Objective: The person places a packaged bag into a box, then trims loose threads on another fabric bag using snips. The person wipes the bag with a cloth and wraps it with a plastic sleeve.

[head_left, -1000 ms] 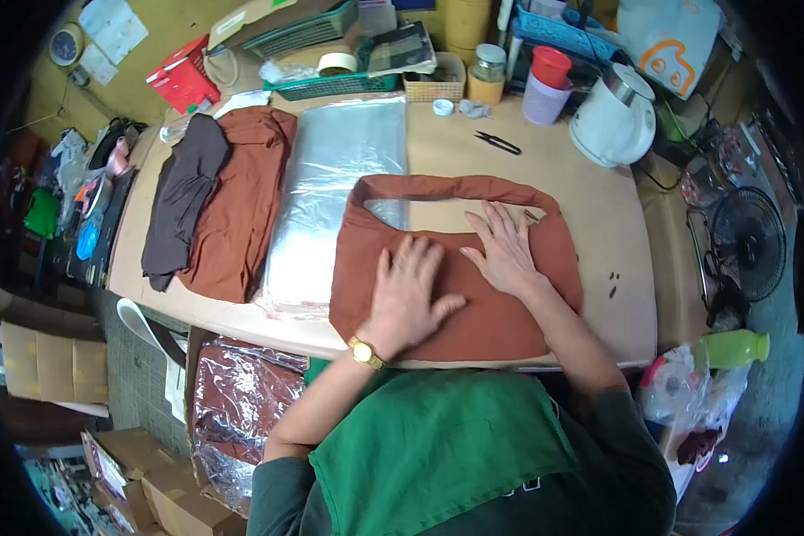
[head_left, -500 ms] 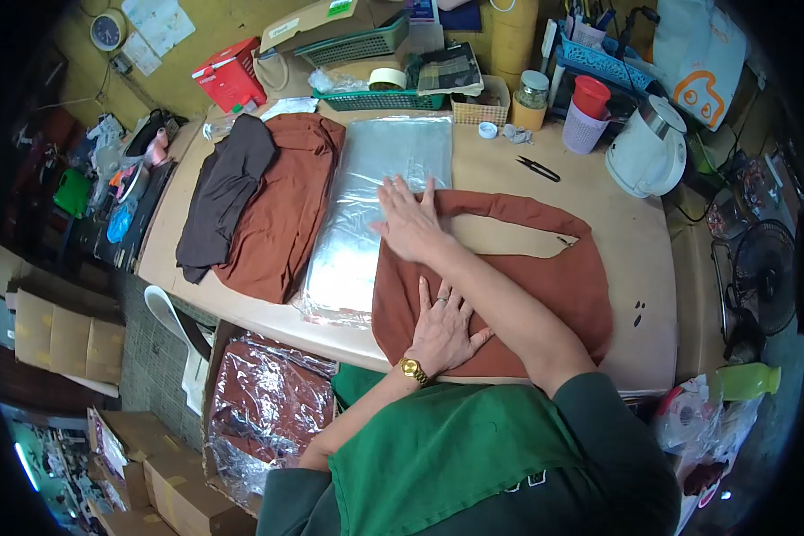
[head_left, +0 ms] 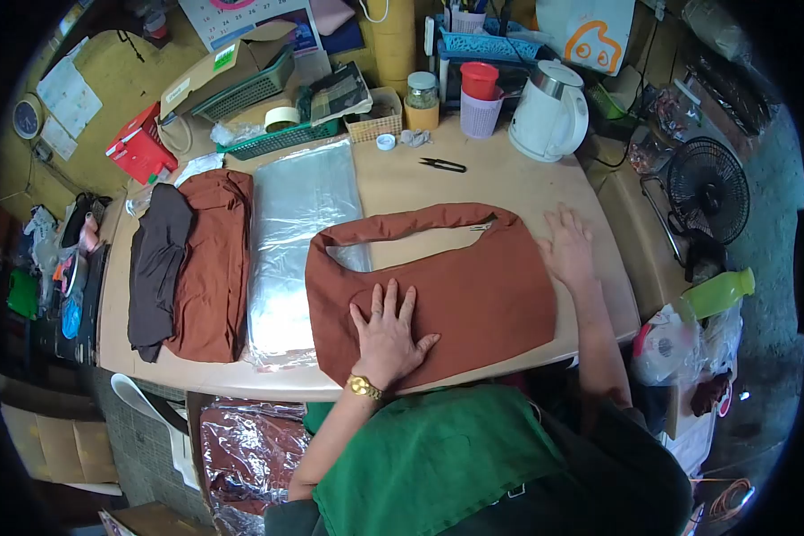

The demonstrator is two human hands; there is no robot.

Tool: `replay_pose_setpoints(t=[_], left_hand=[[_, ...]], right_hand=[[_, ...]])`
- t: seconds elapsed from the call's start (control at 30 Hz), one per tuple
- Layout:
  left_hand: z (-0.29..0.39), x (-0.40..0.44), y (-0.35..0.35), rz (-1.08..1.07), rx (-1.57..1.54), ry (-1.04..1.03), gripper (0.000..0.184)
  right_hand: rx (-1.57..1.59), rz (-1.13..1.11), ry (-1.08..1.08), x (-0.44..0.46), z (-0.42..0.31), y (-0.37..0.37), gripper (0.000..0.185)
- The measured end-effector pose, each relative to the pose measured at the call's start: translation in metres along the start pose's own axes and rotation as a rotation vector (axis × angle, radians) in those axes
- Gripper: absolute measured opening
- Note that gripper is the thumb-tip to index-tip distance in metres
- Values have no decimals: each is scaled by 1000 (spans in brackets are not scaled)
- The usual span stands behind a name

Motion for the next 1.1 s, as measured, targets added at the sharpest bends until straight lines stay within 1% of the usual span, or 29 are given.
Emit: replay_pose_setpoints(t=[0.03,0.07,0.1,0.13,0.17,0.2,0.23,0.27,0.3,0.37,0.4,0.43,0.47,0.5,0.53,0.57,0.6,0.63,0.7,0.77,0.83,0.87,0.9,0.93,0.97,1.0,1.03,1.07,1.1], left_hand=[[2,3,6,-146,-59,-11,74],[4,17,34,-85,-75,36,62],[-1,35,33,-85,-77,40,62],[-16,52,29,19,-329,89,58],[-34,65,21,126,-578,134,55],[-53,74,5,173,-621,180,49],[-73,81,-12,223,-662,224,43],[-91,83,-43,75,-1063,379,40],[-100,77,-44,127,-1421,469,35],[-117,67,-36,264,-1952,513,32],[-138,69,-43,301,-2182,380,31],[-148,65,-63,309,-2182,383,31],[-146,58,-57,355,-2214,371,34],[-146,55,-53,401,-2244,354,38],[-144,54,-51,409,-2258,356,43],[-145,52,-50,408,-2256,357,43],[-144,51,-48,389,-2276,308,43],[-141,51,-46,372,-2297,258,43],[-139,51,-43,368,-2292,264,40],[-140,54,-42,363,-2282,270,38],[-142,55,-48,347,-2073,389,31],[-136,52,-41,346,-2071,390,31],[-124,46,-27,230,-1718,452,27],[-111,39,-17,119,-1361,498,26],[-86,39,-5,150,-1210,350,24],[-58,33,3,322,-913,250,23],[-23,30,25,280,-674,91,24],[-1,28,14,292,-459,-17,38],[12,24,-4,220,-216,-27,57]], right_hand=[[416,-97,-51,10,-11,15,37],[834,-199,-104,17,-31,23,30],[904,-191,56,22,-58,16,29],[974,-179,219,24,-87,8,28],[865,-346,199,22,-116,-3,30],[677,-361,291,17,-139,-33,31],[682,-355,295,14,-144,-60,31],[646,-3,319,18,-142,-63,34],[601,346,337,13,-139,-47,38],[553,400,314,13,-129,-46,39],[871,224,170,20,-114,-50,36],[1175,34,14,23,-103,-62,33],[1178,119,-5,22,-94,-73,23],[1180,119,-2,23,-90,-77,23],[1231,95,-78,23,-83,-85,22],[1279,70,-159,22,-75,-95,24],[1366,130,-151,25,-74,-105,27],[1365,128,-151,25,-70,-117,27],[1440,88,-170,24,-68,-118,27],[1416,59,-182,25,-70,-120,26],[1393,29,-197,24,-73,-125,25],[1389,49,-151,25,-75,-125,20],[1384,71,-103,26,-78,-124,18],[1385,71,-105,26,-79,-113,18],[1280,80,-74,25,-85,-87,16],[1175,85,-43,24,-92,-71,17],[1176,82,-42,21,-97,-70,17],[1107,182,94,19,-105,-58,20],[1033,282,228,16,-114,-44,23]])
Point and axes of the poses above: each hand's wrist, its own x-axis towards the middle knuckle, its own y-axis out of the back of the hand, z = x × y, the point moved 7 cm from there along x, towards the middle knuckle, and after that the axes turned 8 degrees about x, right-handed, at the moved point
